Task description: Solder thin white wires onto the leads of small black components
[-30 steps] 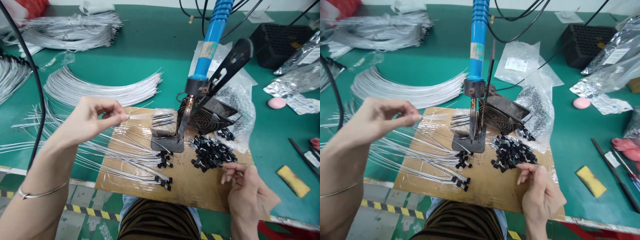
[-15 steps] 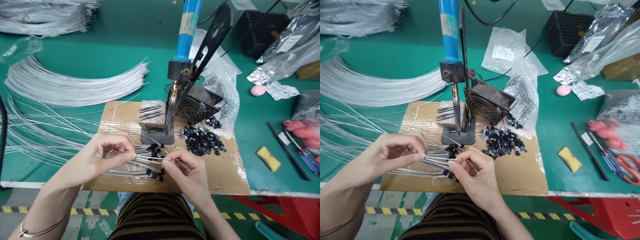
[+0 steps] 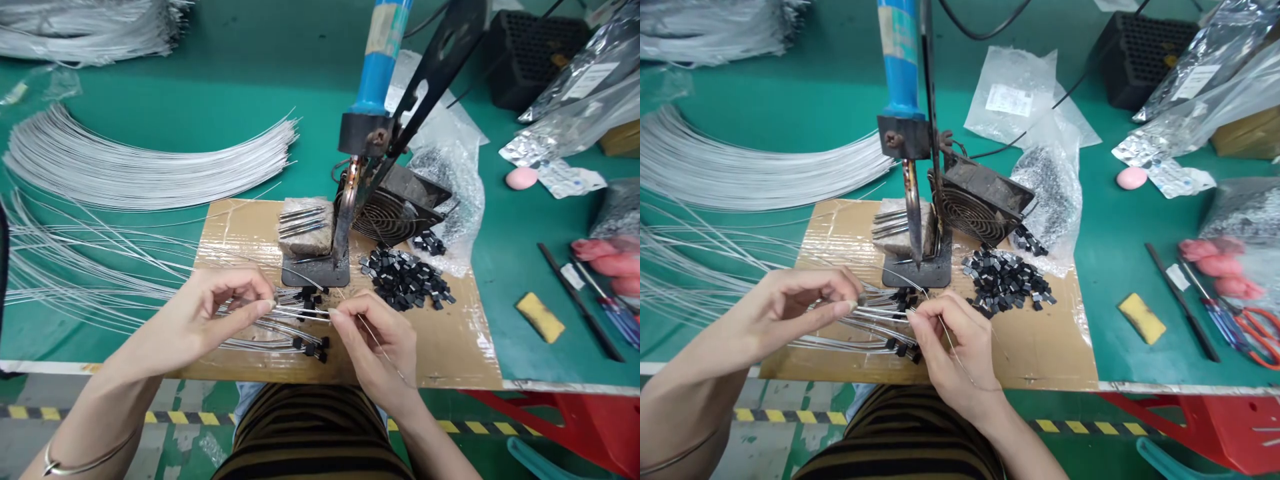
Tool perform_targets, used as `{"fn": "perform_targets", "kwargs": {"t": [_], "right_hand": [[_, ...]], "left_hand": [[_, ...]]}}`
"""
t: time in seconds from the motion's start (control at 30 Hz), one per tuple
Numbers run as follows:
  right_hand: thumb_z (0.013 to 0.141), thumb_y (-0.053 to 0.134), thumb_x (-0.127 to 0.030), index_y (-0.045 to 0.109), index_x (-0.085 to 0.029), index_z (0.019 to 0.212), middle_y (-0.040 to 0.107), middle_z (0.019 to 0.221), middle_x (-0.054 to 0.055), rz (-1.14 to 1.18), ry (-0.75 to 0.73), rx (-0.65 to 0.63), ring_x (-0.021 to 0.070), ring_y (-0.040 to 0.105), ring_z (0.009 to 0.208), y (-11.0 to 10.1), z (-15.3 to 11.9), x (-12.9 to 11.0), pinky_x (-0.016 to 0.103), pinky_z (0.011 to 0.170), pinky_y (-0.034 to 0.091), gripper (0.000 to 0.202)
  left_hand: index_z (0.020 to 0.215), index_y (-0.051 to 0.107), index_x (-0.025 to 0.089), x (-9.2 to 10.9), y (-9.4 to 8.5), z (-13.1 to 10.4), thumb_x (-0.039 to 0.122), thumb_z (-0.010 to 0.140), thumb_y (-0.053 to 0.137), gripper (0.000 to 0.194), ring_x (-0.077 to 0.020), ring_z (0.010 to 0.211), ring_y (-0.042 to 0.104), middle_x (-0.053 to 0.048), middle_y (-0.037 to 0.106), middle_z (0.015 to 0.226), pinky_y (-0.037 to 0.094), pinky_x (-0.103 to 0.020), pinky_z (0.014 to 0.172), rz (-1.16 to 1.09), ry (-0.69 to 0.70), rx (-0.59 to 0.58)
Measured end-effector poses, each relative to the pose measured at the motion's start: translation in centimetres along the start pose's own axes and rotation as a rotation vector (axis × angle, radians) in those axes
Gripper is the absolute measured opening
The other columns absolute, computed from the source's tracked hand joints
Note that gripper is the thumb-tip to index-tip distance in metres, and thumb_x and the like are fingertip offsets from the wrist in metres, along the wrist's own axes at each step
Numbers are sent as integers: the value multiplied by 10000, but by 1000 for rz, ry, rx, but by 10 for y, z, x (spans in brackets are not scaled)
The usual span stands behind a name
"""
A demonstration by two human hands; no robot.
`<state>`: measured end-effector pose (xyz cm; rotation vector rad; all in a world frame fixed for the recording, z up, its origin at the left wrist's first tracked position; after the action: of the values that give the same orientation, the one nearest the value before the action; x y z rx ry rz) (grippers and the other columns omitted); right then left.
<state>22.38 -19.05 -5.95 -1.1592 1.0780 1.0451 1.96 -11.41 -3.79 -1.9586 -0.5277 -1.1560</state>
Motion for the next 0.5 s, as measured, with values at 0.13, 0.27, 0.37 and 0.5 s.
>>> {"fn": "perform_targets", "kwargs": {"t": [0.13, 0.27, 0.37, 0.5], "right_hand": [[990, 657, -165, 644, -214, 827, 562, 735, -32, -55, -60, 5, 119, 524, 633, 2, 0, -3, 254, 584, 443, 170], [988, 662, -168, 646, -218, 844, 581, 739, -31, -83, -86, 16, 123, 539, 631, 0, -1, -2, 256, 583, 460, 153], [983, 666, -152, 645, -220, 851, 590, 742, -31, -94, -118, 39, 124, 552, 640, -1, -1, -2, 255, 594, 473, 149], [989, 682, -182, 663, -217, 849, 605, 750, -23, -89, -93, 84, 129, 569, 653, -4, -1, 2, 265, 614, 489, 146]], "left_hand": [[1187, 734, 339, 14, 19, -1, 375, 947, 702, 245, -215, 860, 731, -31, 793, 1004, 533, -290, 649, 67, 29, 70], [1024, 770, 293, 24, 43, 4, 339, 990, 645, 138, -172, 681, 652, -13, 770, 850, 458, -285, 564, 79, 56, 62], [853, 747, 250, 20, 51, 11, 356, 970, 656, 181, -137, 541, 507, 7, 683, 689, 356, -279, 480, -26, -20, 65], [808, 725, 224, 15, 53, 18, 345, 911, 692, 162, -143, 587, 554, -13, 693, 722, 405, -265, 517, -178, -91, 80]]}}
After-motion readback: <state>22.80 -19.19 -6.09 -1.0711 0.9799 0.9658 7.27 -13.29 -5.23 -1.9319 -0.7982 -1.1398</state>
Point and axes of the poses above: each hand's wrist, its own z-axis towards the middle knuckle, its own y-axis out of the palm, x = y × z, the point moved 7 cm from there along z, towards the middle knuckle
